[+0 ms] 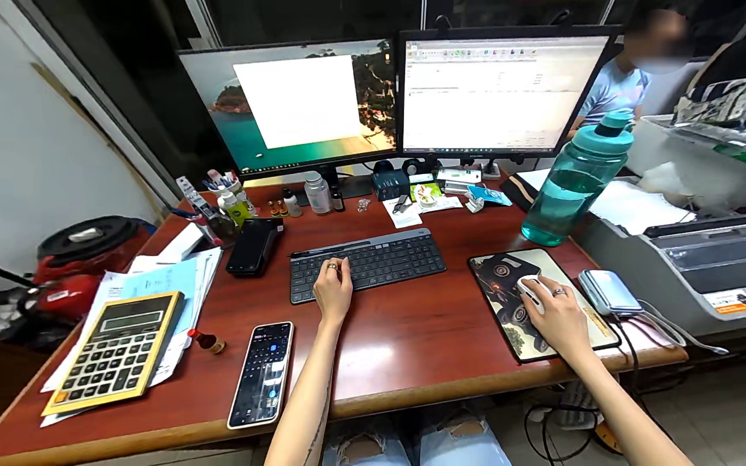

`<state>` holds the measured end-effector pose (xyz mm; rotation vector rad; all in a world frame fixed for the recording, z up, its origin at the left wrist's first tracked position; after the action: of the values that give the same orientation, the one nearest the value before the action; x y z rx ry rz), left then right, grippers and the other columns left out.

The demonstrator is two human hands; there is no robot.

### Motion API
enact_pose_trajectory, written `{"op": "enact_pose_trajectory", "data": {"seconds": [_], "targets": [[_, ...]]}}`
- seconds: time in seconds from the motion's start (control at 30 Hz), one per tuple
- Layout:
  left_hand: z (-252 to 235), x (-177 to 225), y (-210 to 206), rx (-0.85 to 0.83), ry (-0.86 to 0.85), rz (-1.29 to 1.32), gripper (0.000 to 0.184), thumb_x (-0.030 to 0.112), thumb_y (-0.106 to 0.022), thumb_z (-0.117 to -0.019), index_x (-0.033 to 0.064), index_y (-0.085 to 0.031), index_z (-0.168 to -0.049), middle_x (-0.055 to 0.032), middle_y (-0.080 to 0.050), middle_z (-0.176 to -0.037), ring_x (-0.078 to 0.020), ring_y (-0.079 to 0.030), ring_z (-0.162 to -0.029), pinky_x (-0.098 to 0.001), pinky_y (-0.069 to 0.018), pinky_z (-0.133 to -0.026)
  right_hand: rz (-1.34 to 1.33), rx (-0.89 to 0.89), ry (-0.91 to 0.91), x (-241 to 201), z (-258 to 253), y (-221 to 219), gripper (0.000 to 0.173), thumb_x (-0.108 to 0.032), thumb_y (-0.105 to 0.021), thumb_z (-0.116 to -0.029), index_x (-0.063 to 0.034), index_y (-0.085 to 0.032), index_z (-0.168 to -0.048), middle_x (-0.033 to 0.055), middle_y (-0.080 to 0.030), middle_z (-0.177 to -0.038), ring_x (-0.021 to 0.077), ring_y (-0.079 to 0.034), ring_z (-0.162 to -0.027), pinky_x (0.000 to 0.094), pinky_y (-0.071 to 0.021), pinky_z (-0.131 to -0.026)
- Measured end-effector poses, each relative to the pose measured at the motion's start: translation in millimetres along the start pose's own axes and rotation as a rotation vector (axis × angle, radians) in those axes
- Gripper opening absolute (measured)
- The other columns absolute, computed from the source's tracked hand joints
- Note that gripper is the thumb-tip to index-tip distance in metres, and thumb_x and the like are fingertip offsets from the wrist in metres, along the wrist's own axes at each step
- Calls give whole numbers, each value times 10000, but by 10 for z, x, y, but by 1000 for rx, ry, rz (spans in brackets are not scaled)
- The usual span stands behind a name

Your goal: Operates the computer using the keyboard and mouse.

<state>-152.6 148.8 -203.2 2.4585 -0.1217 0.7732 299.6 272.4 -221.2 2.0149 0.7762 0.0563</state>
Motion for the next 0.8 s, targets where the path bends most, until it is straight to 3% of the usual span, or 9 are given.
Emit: {"op": "enact_pose_trajectory", "data": {"seconds": [0.2,0.5,0.57,0.67,0.73,0.8], "targets": [[30,-92,95,40,42,-2,312,222,-544,-1046,-22,-714,-953,-178,-691,-883,-316,-681,-766,-494,-538,-699,3,-3,-2,2,6,-13,357,-306,-582,-1010,-108,-716,-1275,230,-638,-1349,504,-600,-1213,660,-522,-854],[34,-247,247,83,134,-26,316,238,-542,-1051,-11,-718,-968,-188,-702,-912,-330,-690,-813,-525,-531,-742,4,12,1,19,15,-20,367,-320,-561,-1020,-110,-713,-1280,227,-633,-1356,502,-598,-1213,651,-522,-851],[25,-351,310,77,238,-47,308,243,-544,-1055,-14,-713,-1028,-210,-700,-988,-365,-688,-904,-556,-523,-805,7,6,-9,19,6,-22,370,-317,-561,-1022,-105,-706,-1288,239,-628,-1354,509,-592,-1217,664,-514,-858],[32,-519,360,34,381,-72,310,246,-515,-1068,-1,-675,-1164,-243,-639,-1224,-417,-608,-1169,-596,-477,-959,23,67,36,-67,6,43,432,-345,-564,-1016,-76,-664,-1339,293,-575,-1397,547,-541,-1267,690,-462,-950],[48,-579,396,57,393,-91,305,229,-499,-1067,8,-658,-1207,-252,-592,-1316,-427,-555,-1244,-575,-451,-1021,28,115,117,-292,-6,79,444,-337,-551,-1021,-55,-646,-1350,292,-547,-1430,524,-509,-1317,671,-413,-1043],[56,-633,398,54,426,-108,333,234,-481,-1076,4,-616,-1275,-262,-537,-1403,-440,-515,-1299,-558,-430,-1064,-16,88,209,-692,-64,-8,425,-312,-527,-1037,-34,-650,-1333,268,-587,-1391,478,-548,-1300,637,-418,-1076]]}}
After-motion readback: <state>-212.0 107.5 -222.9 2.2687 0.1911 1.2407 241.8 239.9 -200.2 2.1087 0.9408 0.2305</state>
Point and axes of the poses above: each hand's wrist, its own z-axis away from the middle knuckle, its own y-axis out of the back of the hand, x = y × z, the point moved 10 cm from there along -z, towards the middle knuckle
